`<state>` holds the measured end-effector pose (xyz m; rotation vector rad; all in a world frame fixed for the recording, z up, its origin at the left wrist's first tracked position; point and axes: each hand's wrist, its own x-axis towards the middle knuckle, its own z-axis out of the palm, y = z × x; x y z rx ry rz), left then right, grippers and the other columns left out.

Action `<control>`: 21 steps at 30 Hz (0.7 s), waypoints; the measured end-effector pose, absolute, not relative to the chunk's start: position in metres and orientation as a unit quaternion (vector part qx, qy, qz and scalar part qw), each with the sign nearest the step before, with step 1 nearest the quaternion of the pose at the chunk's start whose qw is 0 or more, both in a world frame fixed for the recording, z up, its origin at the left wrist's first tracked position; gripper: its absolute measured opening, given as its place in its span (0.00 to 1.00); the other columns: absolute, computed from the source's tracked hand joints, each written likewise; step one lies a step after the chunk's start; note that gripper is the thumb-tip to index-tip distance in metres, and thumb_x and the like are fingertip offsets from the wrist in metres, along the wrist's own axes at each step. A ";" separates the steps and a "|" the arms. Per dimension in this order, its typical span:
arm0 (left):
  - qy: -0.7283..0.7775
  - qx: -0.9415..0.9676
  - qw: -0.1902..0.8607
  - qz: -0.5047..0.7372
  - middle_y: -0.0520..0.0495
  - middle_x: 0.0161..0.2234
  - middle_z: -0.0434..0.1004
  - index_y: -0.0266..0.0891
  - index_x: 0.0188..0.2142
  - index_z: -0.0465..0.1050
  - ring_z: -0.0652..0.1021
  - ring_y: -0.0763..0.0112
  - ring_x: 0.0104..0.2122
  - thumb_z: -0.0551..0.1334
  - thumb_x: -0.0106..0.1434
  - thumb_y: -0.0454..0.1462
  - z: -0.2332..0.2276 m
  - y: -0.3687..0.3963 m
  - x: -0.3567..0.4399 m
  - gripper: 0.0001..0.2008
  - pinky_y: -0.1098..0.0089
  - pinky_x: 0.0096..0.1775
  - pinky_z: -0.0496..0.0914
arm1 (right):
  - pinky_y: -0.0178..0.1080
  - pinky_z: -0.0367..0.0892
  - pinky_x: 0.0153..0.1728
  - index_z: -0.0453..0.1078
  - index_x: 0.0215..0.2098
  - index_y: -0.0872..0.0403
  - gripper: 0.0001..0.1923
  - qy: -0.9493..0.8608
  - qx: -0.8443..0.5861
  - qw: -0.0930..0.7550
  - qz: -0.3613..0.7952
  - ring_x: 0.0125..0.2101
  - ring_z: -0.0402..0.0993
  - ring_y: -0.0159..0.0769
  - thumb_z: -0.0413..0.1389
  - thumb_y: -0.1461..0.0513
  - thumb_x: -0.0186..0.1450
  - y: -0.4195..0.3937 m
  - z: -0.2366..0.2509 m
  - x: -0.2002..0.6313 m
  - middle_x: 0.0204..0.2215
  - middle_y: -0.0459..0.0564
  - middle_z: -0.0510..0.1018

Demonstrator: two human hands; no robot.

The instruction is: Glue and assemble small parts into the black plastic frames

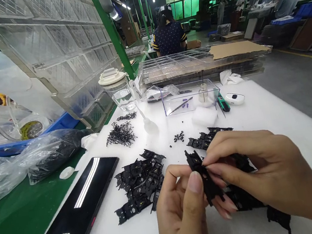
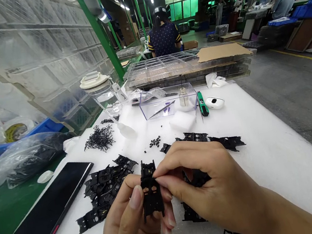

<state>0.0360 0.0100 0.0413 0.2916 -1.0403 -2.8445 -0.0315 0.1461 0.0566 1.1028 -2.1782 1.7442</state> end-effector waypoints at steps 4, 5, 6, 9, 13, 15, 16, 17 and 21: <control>-0.346 0.093 0.050 -0.932 0.45 0.25 0.83 0.34 0.32 0.77 0.80 0.73 0.21 0.73 0.64 0.37 0.041 0.010 0.036 0.10 0.79 0.25 0.75 | 0.29 0.71 0.30 0.77 0.35 0.51 0.06 -0.725 0.341 0.049 0.596 0.26 0.75 0.24 0.62 0.67 0.69 0.146 0.056 -0.032 0.27 0.40 0.78; -0.347 0.093 0.048 -0.932 0.45 0.25 0.83 0.34 0.32 0.76 0.80 0.73 0.21 0.73 0.63 0.37 0.041 0.009 0.036 0.10 0.79 0.25 0.75 | 0.29 0.71 0.29 0.77 0.34 0.51 0.06 -0.725 0.334 0.042 0.601 0.26 0.75 0.24 0.63 0.67 0.69 0.146 0.056 -0.032 0.27 0.40 0.78; -0.348 0.094 0.046 -0.932 0.45 0.25 0.83 0.34 0.32 0.76 0.80 0.73 0.21 0.73 0.63 0.37 0.041 0.009 0.036 0.10 0.79 0.25 0.75 | 0.29 0.70 0.29 0.77 0.34 0.50 0.05 -0.725 0.328 0.034 0.605 0.25 0.75 0.24 0.63 0.66 0.69 0.146 0.056 -0.033 0.26 0.39 0.78; -0.351 0.098 0.043 -0.930 0.44 0.26 0.84 0.35 0.32 0.76 0.81 0.72 0.21 0.73 0.63 0.38 0.042 0.009 0.036 0.10 0.79 0.25 0.75 | 0.28 0.70 0.28 0.77 0.35 0.49 0.06 -0.723 0.311 0.007 0.617 0.25 0.75 0.24 0.63 0.66 0.68 0.146 0.056 -0.033 0.26 0.38 0.77; -0.355 0.103 0.043 -0.928 0.44 0.26 0.84 0.35 0.32 0.75 0.81 0.72 0.21 0.73 0.63 0.38 0.042 0.010 0.036 0.11 0.79 0.24 0.75 | 0.26 0.72 0.28 0.77 0.35 0.50 0.06 -0.713 0.297 -0.029 0.634 0.25 0.77 0.23 0.63 0.67 0.69 0.146 0.056 -0.033 0.25 0.38 0.76; -0.353 0.104 0.044 -0.929 0.44 0.26 0.84 0.35 0.32 0.75 0.81 0.72 0.21 0.73 0.63 0.38 0.043 0.010 0.036 0.11 0.79 0.24 0.75 | 0.26 0.72 0.29 0.77 0.34 0.50 0.06 -0.712 0.288 -0.041 0.638 0.25 0.78 0.24 0.63 0.66 0.69 0.146 0.056 -0.032 0.25 0.39 0.76; -0.352 0.104 0.045 -0.929 0.45 0.26 0.84 0.35 0.32 0.75 0.80 0.72 0.21 0.73 0.63 0.38 0.043 0.010 0.036 0.11 0.79 0.24 0.75 | 0.26 0.72 0.30 0.76 0.34 0.50 0.05 -0.712 0.285 -0.046 0.640 0.26 0.78 0.24 0.63 0.65 0.69 0.146 0.056 -0.032 0.25 0.39 0.76; -0.351 0.105 0.045 -0.929 0.45 0.26 0.84 0.35 0.32 0.74 0.80 0.72 0.21 0.73 0.63 0.38 0.043 0.010 0.036 0.11 0.79 0.24 0.75 | 0.26 0.72 0.30 0.76 0.34 0.50 0.05 -0.711 0.282 -0.050 0.642 0.26 0.78 0.24 0.63 0.65 0.70 0.146 0.056 -0.032 0.25 0.39 0.76; -0.353 0.105 0.046 -0.929 0.44 0.26 0.84 0.35 0.33 0.74 0.80 0.72 0.21 0.72 0.64 0.38 0.042 0.010 0.036 0.11 0.79 0.24 0.74 | 0.26 0.72 0.30 0.77 0.35 0.50 0.05 -0.711 0.286 -0.052 0.641 0.25 0.77 0.24 0.62 0.64 0.70 0.146 0.057 -0.031 0.26 0.39 0.76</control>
